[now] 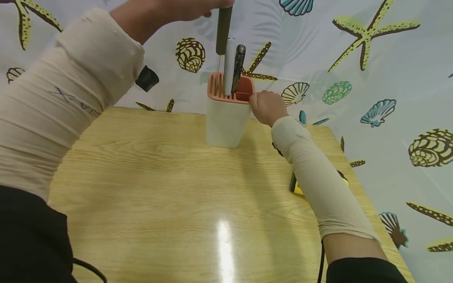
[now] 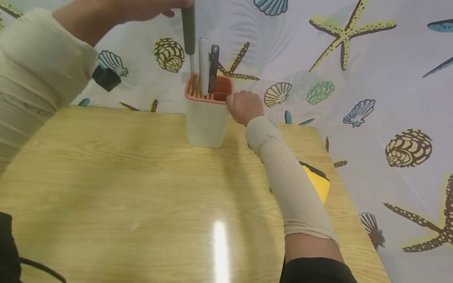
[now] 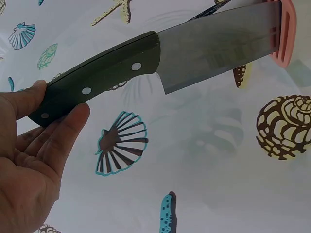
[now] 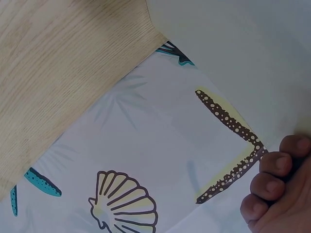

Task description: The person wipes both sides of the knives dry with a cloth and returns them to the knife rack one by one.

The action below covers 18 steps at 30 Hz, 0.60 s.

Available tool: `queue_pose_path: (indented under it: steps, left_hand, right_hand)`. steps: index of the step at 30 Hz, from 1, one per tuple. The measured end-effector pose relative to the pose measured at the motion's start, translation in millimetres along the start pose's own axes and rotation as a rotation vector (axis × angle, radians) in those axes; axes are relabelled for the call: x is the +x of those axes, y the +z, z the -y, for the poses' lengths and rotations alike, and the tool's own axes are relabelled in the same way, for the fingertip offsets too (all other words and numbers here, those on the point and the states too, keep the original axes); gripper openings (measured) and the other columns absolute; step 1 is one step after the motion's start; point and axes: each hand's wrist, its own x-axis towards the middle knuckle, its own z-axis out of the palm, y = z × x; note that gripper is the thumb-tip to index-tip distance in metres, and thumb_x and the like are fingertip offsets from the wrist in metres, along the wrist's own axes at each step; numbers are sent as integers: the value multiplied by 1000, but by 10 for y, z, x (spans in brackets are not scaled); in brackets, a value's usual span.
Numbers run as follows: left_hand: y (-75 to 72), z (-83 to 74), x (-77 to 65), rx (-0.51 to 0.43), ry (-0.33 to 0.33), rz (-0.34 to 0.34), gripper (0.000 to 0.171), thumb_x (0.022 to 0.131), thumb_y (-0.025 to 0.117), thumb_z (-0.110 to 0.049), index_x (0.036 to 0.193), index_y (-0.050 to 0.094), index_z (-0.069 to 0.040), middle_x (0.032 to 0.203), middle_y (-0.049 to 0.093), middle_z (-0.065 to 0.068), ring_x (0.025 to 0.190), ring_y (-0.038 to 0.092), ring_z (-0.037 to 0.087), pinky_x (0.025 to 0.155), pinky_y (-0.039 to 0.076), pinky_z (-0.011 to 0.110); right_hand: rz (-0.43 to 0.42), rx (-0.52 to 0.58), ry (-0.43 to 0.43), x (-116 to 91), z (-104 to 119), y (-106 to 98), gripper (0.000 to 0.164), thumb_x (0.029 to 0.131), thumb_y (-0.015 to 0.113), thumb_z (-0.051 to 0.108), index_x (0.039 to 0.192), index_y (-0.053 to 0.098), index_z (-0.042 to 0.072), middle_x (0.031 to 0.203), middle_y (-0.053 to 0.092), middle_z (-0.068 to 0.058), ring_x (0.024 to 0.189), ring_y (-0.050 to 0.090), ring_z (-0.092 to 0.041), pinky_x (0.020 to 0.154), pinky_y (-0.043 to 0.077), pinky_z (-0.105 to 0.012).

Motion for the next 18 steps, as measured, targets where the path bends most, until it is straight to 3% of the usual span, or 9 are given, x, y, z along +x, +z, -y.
queue_pose_path:
  steps: [1, 2, 4, 8, 13, 18]
  left_hand:
    - [-38, -225, -224, -23, -16, -14, 45, 108, 37, -36, 149, 44, -21, 145, 52, 9, 120, 53, 22, 110, 48, 33]
    - [-55, -357, -358, -27, -36, -23, 44, 107, 38, -35, 146, 48, -16, 142, 54, 11, 115, 54, 21, 108, 49, 32]
    - [-25, -427, -480, -31, -69, -41, 44, 107, 41, -35, 144, 50, -13, 140, 57, 11, 106, 56, 17, 104, 51, 29]
    - [128, -332, -505, -67, -94, -68, 44, 103, 50, -35, 140, 53, -10, 134, 62, 9, 100, 57, 13, 95, 54, 28]
    - [304, -192, -514, -130, -55, -78, 40, 100, 58, -28, 132, 61, -3, 123, 67, 13, 108, 64, 21, 100, 53, 35]
    - [426, -118, -518, -161, -44, -48, 40, 100, 60, -25, 130, 62, 1, 123, 69, 18, 111, 66, 28, 104, 51, 41]
  right_hand:
    - [3, 9, 0, 1, 1, -1, 47, 102, 14, 27, 62, 36, 14, 67, 36, -5, 60, 30, -21, 61, 31, -35]
    - [6, 18, 1, 1, 4, -2, 47, 102, 15, 27, 62, 36, 14, 67, 36, -5, 60, 30, -21, 61, 31, -36]
    - [9, 30, 3, 1, 10, -1, 47, 102, 14, 27, 62, 36, 14, 66, 36, -5, 60, 31, -21, 61, 31, -36]
    - [3, 42, 3, 7, 11, 30, 48, 102, 14, 28, 61, 35, 15, 63, 35, -4, 57, 30, -20, 59, 32, -35]
    - [-10, 42, -13, 21, 10, 61, 47, 101, 16, 28, 59, 34, 16, 61, 33, -3, 56, 27, -19, 59, 31, -35]
    - [7, 25, -6, 30, 18, 53, 47, 101, 14, 28, 60, 35, 15, 62, 36, -3, 57, 30, -20, 60, 33, -35]
